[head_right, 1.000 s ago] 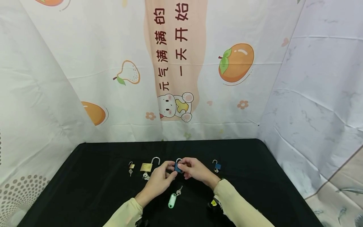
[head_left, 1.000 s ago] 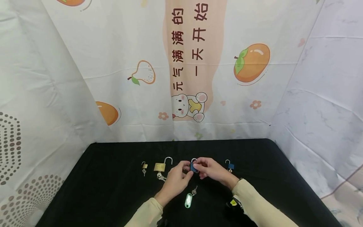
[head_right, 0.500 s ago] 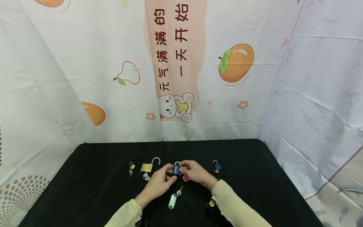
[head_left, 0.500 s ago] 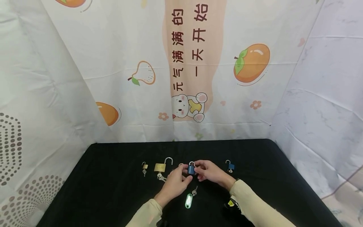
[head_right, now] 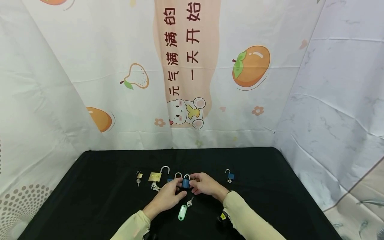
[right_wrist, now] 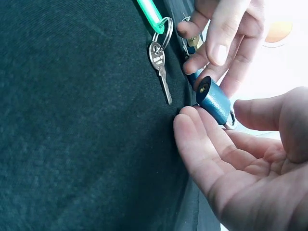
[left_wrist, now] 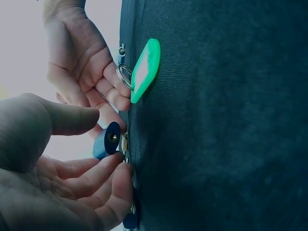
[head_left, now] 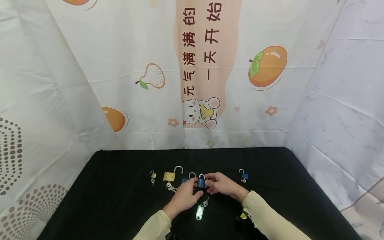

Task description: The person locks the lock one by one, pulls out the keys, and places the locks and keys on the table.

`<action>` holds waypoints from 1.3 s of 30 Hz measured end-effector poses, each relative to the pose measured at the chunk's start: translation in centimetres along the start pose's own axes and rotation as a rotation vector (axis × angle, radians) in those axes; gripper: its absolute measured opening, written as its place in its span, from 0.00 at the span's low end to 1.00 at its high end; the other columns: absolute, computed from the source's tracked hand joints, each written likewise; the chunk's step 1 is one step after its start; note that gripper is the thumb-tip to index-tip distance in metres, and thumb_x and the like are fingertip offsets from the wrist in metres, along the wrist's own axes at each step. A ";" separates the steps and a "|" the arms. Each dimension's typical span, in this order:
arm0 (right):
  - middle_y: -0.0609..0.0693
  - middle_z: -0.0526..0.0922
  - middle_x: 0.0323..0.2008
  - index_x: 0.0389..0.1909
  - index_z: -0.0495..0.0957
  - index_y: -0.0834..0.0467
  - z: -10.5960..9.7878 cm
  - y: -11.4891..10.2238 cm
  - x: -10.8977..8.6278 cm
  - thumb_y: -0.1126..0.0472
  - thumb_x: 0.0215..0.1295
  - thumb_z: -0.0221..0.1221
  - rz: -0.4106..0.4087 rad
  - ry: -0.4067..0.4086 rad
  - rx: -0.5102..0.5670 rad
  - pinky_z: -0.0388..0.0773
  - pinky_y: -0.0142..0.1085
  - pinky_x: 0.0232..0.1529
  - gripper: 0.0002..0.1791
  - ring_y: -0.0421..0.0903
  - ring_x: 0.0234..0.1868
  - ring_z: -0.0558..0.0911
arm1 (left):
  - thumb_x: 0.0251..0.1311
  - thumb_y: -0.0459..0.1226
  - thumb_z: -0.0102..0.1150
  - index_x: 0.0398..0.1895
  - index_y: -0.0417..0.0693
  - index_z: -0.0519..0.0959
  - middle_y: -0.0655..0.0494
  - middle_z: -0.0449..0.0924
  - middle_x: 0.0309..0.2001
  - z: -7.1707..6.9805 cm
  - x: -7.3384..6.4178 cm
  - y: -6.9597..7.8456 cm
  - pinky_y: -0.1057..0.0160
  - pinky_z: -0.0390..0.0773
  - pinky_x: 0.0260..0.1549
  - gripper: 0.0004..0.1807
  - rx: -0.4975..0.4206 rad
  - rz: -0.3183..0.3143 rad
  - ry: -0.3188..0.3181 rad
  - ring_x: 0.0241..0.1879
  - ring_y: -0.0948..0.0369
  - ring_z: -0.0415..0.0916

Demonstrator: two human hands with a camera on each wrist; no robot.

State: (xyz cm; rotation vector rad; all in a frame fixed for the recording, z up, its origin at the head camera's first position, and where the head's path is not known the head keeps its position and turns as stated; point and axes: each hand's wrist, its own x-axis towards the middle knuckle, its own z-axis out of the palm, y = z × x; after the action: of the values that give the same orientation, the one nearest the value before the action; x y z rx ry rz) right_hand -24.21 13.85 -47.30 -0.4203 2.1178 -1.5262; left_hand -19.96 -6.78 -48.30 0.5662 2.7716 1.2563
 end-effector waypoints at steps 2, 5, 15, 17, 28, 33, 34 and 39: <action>0.59 0.84 0.43 0.68 0.64 0.75 0.1 0.0 0.0 0.65 0.78 0.51 0.004 0.000 -0.007 0.83 0.48 0.46 0.24 0.55 0.42 0.84 | 0.65 0.37 0.66 0.62 0.31 0.72 0.46 0.82 0.46 0.0 0.0 0.0 0.48 0.78 0.46 0.27 0.009 0.005 0.000 0.45 0.51 0.80; 0.58 0.84 0.43 0.68 0.65 0.74 0.1 0.0 0.0 0.64 0.78 0.51 0.009 0.003 -0.012 0.82 0.48 0.46 0.24 0.55 0.42 0.84 | 0.64 0.37 0.67 0.62 0.31 0.72 0.46 0.82 0.47 0.0 -0.1 0.0 0.48 0.78 0.47 0.27 0.013 0.006 -0.002 0.46 0.52 0.79; 0.58 0.83 0.46 0.68 0.65 0.75 0.0 0.1 0.0 0.64 0.79 0.51 0.012 -0.003 -0.030 0.82 0.47 0.47 0.24 0.54 0.43 0.84 | 0.65 0.39 0.66 0.62 0.31 0.72 0.46 0.82 0.47 0.1 -0.1 -0.2 0.49 0.78 0.48 0.28 0.031 -0.014 -0.018 0.46 0.53 0.79; 0.59 0.83 0.46 0.68 0.65 0.75 0.0 0.2 -0.1 0.64 0.79 0.51 0.011 -0.004 -0.032 0.82 0.47 0.47 0.24 0.54 0.44 0.84 | 0.65 0.39 0.66 0.63 0.31 0.72 0.45 0.82 0.47 0.2 -0.1 -0.3 0.46 0.77 0.50 0.29 0.039 -0.026 -0.021 0.48 0.51 0.79; 0.59 0.83 0.47 0.66 0.69 0.72 -0.6 0.2 0.1 0.65 0.77 0.54 -0.020 0.047 -0.061 0.83 0.45 0.45 0.22 0.53 0.42 0.85 | 0.64 0.39 0.67 0.60 0.33 0.75 0.46 0.81 0.46 -0.2 0.2 -0.1 0.45 0.75 0.52 0.25 0.138 -0.001 0.011 0.49 0.50 0.78; 0.60 0.82 0.41 0.62 0.72 0.72 -1.4 0.3 0.4 0.67 0.74 0.56 -0.063 0.127 -0.131 0.83 0.44 0.40 0.20 0.53 0.38 0.84 | 0.66 0.36 0.65 0.57 0.38 0.79 0.48 0.80 0.47 -1.2 1.8 -0.1 0.48 0.76 0.51 0.19 0.221 0.040 -0.009 0.48 0.54 0.77; 0.59 0.82 0.40 0.62 0.72 0.72 -1.5 0.3 0.5 0.68 0.74 0.57 -0.063 0.141 -0.149 0.83 0.43 0.39 0.19 0.52 0.37 0.84 | 0.66 0.35 0.65 0.56 0.39 0.80 0.48 0.80 0.47 -1.4 2.4 -0.1 0.48 0.77 0.51 0.17 0.244 0.048 -0.019 0.48 0.54 0.77; 0.53 0.82 0.35 0.57 0.75 0.70 -1.1 0.5 1.3 0.69 0.70 0.60 -0.027 0.207 -0.219 0.81 0.41 0.33 0.17 0.47 0.32 0.81 | 0.67 0.32 0.63 0.51 0.43 0.84 0.50 0.83 0.47 -2.1 5.2 -0.9 0.51 0.78 0.52 0.11 0.373 0.094 -0.072 0.47 0.56 0.79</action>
State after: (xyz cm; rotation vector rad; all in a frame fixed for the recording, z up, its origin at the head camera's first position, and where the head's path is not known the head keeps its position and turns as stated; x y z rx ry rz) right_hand -25.92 14.24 -47.81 -0.3805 2.4624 -1.4096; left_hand -25.51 -7.01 -46.94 0.7533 2.9614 0.7116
